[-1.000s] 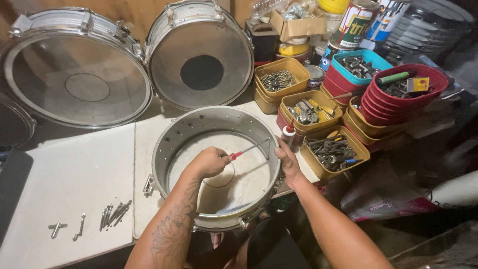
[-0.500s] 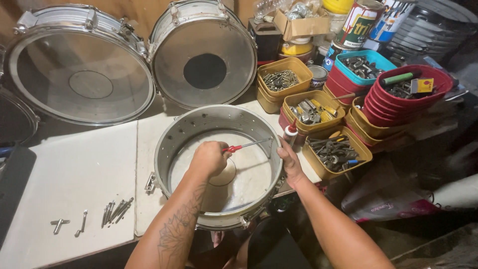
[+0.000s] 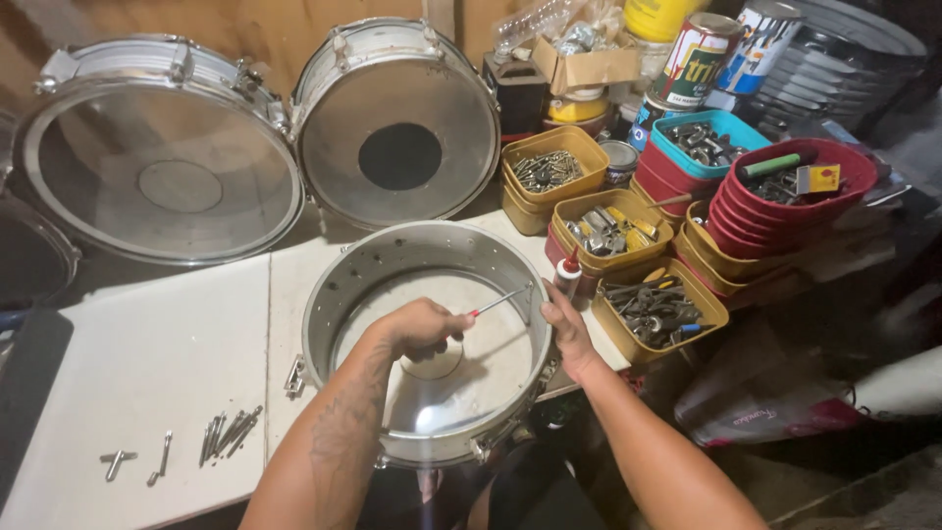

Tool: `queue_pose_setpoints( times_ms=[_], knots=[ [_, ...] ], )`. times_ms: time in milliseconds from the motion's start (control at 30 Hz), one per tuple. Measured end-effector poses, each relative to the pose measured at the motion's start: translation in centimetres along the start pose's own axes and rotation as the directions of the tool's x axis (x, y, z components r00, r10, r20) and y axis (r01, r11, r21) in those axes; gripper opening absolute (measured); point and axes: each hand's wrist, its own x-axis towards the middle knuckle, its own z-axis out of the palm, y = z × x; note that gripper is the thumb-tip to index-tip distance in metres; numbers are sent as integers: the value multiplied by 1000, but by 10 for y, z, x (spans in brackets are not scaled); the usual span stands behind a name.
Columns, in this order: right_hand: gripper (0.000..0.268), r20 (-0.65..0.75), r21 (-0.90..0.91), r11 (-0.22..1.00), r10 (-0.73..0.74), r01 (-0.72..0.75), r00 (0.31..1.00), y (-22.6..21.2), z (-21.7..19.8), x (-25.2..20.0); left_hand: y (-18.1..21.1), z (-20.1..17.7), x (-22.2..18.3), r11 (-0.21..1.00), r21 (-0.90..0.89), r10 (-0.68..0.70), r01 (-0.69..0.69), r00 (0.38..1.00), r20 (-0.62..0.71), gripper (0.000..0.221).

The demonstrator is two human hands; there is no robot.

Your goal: Repairing a drum shell by applying sealant and tightening hardware with a screwdriver

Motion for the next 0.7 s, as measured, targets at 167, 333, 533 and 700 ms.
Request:
queue_pose_setpoints(
  times_ms=[167, 333, 533, 700],
  knots=[
    [83, 21, -43, 999, -14, 15, 1000, -5, 3, 1, 12, -2, 4, 991, -69, -100, 112, 983, 155, 56],
    [81, 42, -115, 992, -50, 54, 998, 8, -9, 10, 9, -3, 15, 992, -65, -102, 112, 984, 144, 46],
    [79, 87, -235, 966, -91, 109, 992, 11, -15, 15, 9, -2, 27, 957, 284, 67, -68, 998, 13, 56],
    [84, 112, -272, 956, -83, 111, 990, -4, -9, 10, 19, 5, 2, 724, 670, 296, -161, 951, -91, 62]
  ],
)
